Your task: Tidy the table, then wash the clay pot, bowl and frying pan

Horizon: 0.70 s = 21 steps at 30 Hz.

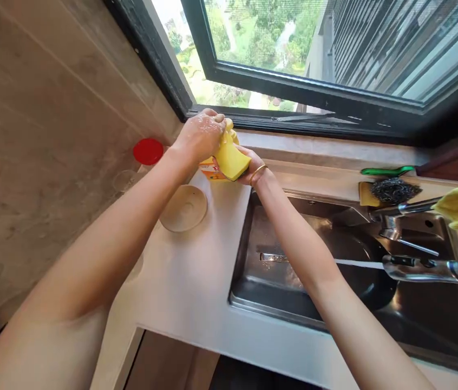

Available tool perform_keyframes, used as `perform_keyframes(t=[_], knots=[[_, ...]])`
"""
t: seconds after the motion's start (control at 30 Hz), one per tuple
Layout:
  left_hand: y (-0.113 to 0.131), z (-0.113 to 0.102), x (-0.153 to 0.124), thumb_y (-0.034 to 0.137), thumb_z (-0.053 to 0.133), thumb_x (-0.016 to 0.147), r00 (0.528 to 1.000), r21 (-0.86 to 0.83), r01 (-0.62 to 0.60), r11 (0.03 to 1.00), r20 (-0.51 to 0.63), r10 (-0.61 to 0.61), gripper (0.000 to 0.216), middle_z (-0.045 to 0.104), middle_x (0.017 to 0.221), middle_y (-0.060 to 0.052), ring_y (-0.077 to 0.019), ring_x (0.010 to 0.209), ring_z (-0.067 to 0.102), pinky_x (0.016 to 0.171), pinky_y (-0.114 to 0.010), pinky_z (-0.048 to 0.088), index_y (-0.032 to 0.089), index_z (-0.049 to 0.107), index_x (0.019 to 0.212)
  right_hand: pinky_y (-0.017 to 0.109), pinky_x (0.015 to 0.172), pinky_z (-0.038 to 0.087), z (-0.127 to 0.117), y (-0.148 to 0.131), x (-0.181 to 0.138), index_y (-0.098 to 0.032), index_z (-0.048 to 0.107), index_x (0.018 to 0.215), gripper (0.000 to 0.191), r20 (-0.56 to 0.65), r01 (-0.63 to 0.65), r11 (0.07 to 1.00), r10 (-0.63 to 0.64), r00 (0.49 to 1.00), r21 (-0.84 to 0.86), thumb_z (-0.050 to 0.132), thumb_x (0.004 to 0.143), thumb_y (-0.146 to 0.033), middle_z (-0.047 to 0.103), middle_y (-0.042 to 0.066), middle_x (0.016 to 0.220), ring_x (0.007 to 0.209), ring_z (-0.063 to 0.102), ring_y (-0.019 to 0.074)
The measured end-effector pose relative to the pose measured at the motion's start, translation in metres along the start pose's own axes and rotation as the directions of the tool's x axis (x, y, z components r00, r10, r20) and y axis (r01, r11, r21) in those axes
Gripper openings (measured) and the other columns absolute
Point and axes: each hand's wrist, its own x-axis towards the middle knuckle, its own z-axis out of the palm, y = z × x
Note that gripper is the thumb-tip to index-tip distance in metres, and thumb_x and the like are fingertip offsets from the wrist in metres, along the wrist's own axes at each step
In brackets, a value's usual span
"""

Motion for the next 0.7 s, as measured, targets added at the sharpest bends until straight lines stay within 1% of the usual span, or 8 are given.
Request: perform_keyframes(t=[0.13, 0.23, 0.3, 0.37, 0.43, 0.5, 0.57, 0.7], knots=[[0.014, -0.012, -0.025, 0.017, 0.048, 0.072, 0.993, 0.147, -0.106, 0.983, -0.038, 0.113, 0.052, 0.054, 0.137, -0.003, -0.0252, 0.134, 0.039, 0.118, -0.047, 0.019, 0.022, 0.056, 0.123, 0.029, 0.064, 0.058, -0.04, 0.03, -0.052, -0.013, 0.058, 0.104, 0.033, -0.057, 0.017, 0.998, -0.021, 0.998, -0.067, 0.037, 0.096, -0.038, 0.071, 0.006, 0.081, 0.07, 0.067, 0.0165], [0.048, 0.027, -0.069, 0.015, 0.048, 0.068, 0.944, 0.123, -0.15, 0.981, -0.277, 0.179, 0.082, 0.024, 0.157, -0.003, -0.0279, 0.143, 0.022, 0.118, -0.052, 0.013, 0.019, 0.029, 0.147, 0.028, 0.064, 0.055, -0.11, 0.085, -0.134, -0.014, 0.062, 0.103, 0.031, -0.323, 0.005, 0.971, -0.084, 0.943, -0.238, 0.051, 0.089, -0.04, 0.071, 0.006, 0.082, 0.069, 0.066, 0.0168], [0.089, 0.079, -0.105, 0.011, 0.047, 0.073, 0.95, -0.031, -0.177, 0.984, -0.265, 0.163, 0.075, 0.041, 0.147, -0.01, -0.024, 0.137, 0.034, 0.114, -0.043, 0.028, 0.016, 0.032, 0.146, 0.03, 0.069, 0.054, -0.16, 0.128, -0.194, -0.016, 0.064, 0.106, 0.033, -0.605, -0.05, 0.893, -0.261, 0.752, -0.448, 0.057, 0.083, -0.039, 0.07, 0.005, 0.085, 0.072, 0.065, 0.0169], [0.137, 0.142, -0.136, 0.012, 0.047, 0.078, 0.977, -0.19, -0.198, 0.962, 0.039, 0.209, 0.061, 0.054, 0.136, -0.013, -0.0231, 0.126, 0.048, 0.107, -0.038, 0.038, 0.016, 0.043, 0.139, 0.036, 0.081, 0.052, -0.203, 0.168, -0.24, -0.015, 0.067, 0.106, 0.034, -0.745, -0.283, 0.719, -0.473, 0.471, -0.635, 0.057, 0.081, -0.036, 0.069, 0.007, 0.091, 0.085, 0.064, 0.0207], [0.183, 0.204, -0.158, 0.021, 0.054, 0.081, 0.907, -0.234, -0.083, 0.969, 0.385, 0.171, 0.057, 0.05, 0.138, -0.02, -0.029, 0.126, 0.048, 0.106, -0.041, 0.037, 0.011, 0.044, 0.137, 0.041, 0.093, 0.047, -0.231, 0.198, -0.263, -0.015, 0.067, 0.114, 0.038, -0.691, -0.527, 0.473, -0.624, 0.366, -0.706, 0.057, 0.08, -0.03, 0.064, 0.012, 0.107, 0.1, 0.061, 0.0242], [0.217, 0.253, -0.17, 0.03, 0.061, 0.08, 0.765, -0.199, 0.065, 0.978, 0.639, 0.08, 0.059, 0.056, 0.13, -0.022, -0.0319, 0.122, 0.052, 0.103, -0.042, 0.038, 0.011, 0.047, 0.134, 0.043, 0.095, 0.044, -0.243, 0.218, -0.263, -0.016, 0.062, 0.125, 0.044, -0.657, -0.714, 0.262, -0.666, 0.353, -0.649, 0.054, 0.082, -0.024, 0.056, 0.017, 0.119, 0.107, 0.057, 0.0268], [0.234, 0.285, -0.177, 0.034, 0.063, 0.081, 0.675, -0.163, 0.133, 0.978, 0.737, 0.031, 0.05, 0.065, 0.115, -0.023, -0.0327, 0.11, 0.06, 0.094, -0.041, 0.044, 0.011, 0.055, 0.124, 0.043, 0.093, 0.044, -0.243, 0.23, -0.251, -0.018, 0.056, 0.132, 0.046, -0.648, -0.812, 0.096, -0.659, 0.381, -0.576, 0.049, 0.086, -0.023, 0.05, 0.02, 0.125, 0.11, 0.054, 0.0286], [0.228, 0.307, -0.192, 0.029, 0.051, 0.088, 0.618, -0.131, 0.158, 0.979, 0.787, 0.006, 0.027, 0.07, 0.104, -0.019, -0.0297, 0.1, 0.066, 0.083, -0.036, 0.049, 0.016, 0.064, 0.107, 0.04, 0.093, 0.042, -0.231, 0.239, -0.232, -0.025, 0.046, 0.14, 0.05, -0.516, -0.715, -0.254, -0.543, 0.663, -0.651, 0.046, 0.09, -0.025, 0.044, 0.016, 0.135, 0.115, 0.047, 0.0284]])
